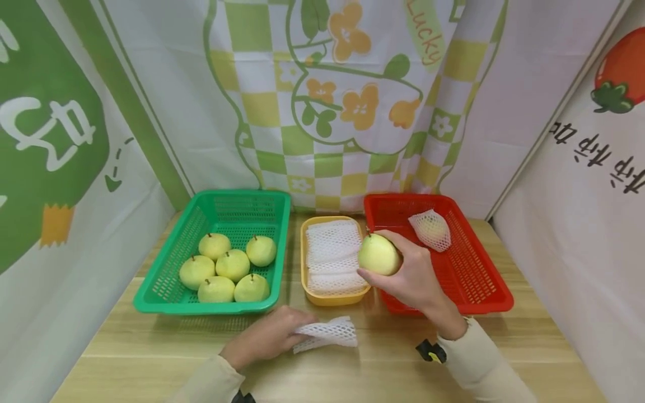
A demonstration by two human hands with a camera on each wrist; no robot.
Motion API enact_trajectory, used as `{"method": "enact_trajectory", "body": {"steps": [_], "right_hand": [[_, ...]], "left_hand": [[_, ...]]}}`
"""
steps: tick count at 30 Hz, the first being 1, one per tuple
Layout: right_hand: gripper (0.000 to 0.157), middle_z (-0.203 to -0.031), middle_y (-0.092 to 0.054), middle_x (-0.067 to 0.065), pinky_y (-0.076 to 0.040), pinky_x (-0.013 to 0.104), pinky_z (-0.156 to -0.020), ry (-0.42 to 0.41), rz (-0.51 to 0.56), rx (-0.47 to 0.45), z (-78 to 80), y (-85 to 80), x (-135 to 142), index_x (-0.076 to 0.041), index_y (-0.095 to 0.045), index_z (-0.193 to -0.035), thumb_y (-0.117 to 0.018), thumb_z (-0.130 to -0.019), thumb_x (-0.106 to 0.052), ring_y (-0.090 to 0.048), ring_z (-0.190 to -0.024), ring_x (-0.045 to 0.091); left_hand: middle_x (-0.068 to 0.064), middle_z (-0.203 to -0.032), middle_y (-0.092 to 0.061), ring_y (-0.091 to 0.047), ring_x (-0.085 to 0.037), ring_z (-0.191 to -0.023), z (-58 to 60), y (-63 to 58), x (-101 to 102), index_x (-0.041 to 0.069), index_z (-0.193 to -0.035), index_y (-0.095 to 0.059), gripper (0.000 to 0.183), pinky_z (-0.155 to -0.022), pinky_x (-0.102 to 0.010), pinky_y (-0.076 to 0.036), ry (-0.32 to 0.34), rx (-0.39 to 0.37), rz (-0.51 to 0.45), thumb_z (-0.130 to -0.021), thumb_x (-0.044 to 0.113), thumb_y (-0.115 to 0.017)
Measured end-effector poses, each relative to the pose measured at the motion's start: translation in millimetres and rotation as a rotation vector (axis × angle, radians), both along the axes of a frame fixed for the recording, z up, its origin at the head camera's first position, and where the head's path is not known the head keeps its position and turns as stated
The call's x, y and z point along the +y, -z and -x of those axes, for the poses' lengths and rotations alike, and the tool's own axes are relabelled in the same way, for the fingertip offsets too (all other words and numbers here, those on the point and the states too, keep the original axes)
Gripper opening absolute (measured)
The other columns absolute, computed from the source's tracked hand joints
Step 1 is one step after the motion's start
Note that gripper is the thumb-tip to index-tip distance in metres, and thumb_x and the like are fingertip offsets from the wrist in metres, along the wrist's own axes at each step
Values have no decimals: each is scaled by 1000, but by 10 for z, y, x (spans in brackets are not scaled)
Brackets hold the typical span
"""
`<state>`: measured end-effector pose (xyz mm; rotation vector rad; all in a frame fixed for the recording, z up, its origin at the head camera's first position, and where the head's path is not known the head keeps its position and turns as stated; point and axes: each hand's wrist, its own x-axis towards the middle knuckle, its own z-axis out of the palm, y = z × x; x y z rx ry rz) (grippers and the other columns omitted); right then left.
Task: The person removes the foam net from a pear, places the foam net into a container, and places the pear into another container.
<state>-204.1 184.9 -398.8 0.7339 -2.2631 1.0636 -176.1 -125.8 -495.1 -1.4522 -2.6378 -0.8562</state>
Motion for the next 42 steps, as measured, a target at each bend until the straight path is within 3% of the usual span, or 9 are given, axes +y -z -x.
{"method": "enact_trajectory", "body": {"steps": [8,16,20,25,34,42], "right_hand": [[71,-114,-76,7,-66,31,-71,-115,69,-3,47,51,-528,-7,-66,-132,-98,-71,-23,-74,-91,19],[74,-117,-74,7,-62,26,-66,-167,97,-46,112,66,-1006,-7,-62,-135,-97,-73,-26,-72,-90,20],[72,-120,-72,6,-63,26,-69,-210,124,-74,212,85,-1216,-10,-62,-135,-97,-74,-27,-72,-94,19],[70,-123,-72,6,-63,26,-72,-267,148,-136,410,148,-1445,-13,-61,-135,-96,-76,-25,-73,-96,19],[69,-120,-73,4,-60,24,-70,-276,52,-272,683,315,-1817,-20,-61,-138,-93,-79,-38,-70,-87,13],[72,-122,-70,5,-58,21,-68,-276,-45,-298,837,410,-2074,-16,-59,-140,-91,-81,-41,-68,-90,11]], "left_hand": [[7,-105,-80,-70,5,-89,10,22,5,16,-114,-76,14,-81,-13,-58,-10,-31,53,-102,19,-69],[10,-99,-79,-65,8,-84,-2,-16,-7,18,-110,-75,10,-76,-13,-57,-8,-21,69,-101,18,-69],[10,-95,-76,-64,6,-82,-6,-35,-19,18,-103,-72,5,-73,-15,-56,-21,4,91,-99,16,-72],[11,-90,-72,-58,6,-75,-2,-18,-23,17,-100,-72,4,-70,-13,-54,-40,-27,84,-97,14,-74],[14,-85,-71,-59,8,-75,-4,24,-5,21,-94,-72,9,-70,-12,-53,-27,26,47,-94,12,-74],[9,-90,-76,-66,4,-81,-18,6,-37,18,-100,-76,8,-75,-13,-57,-43,58,39,-96,12,-74]]}}
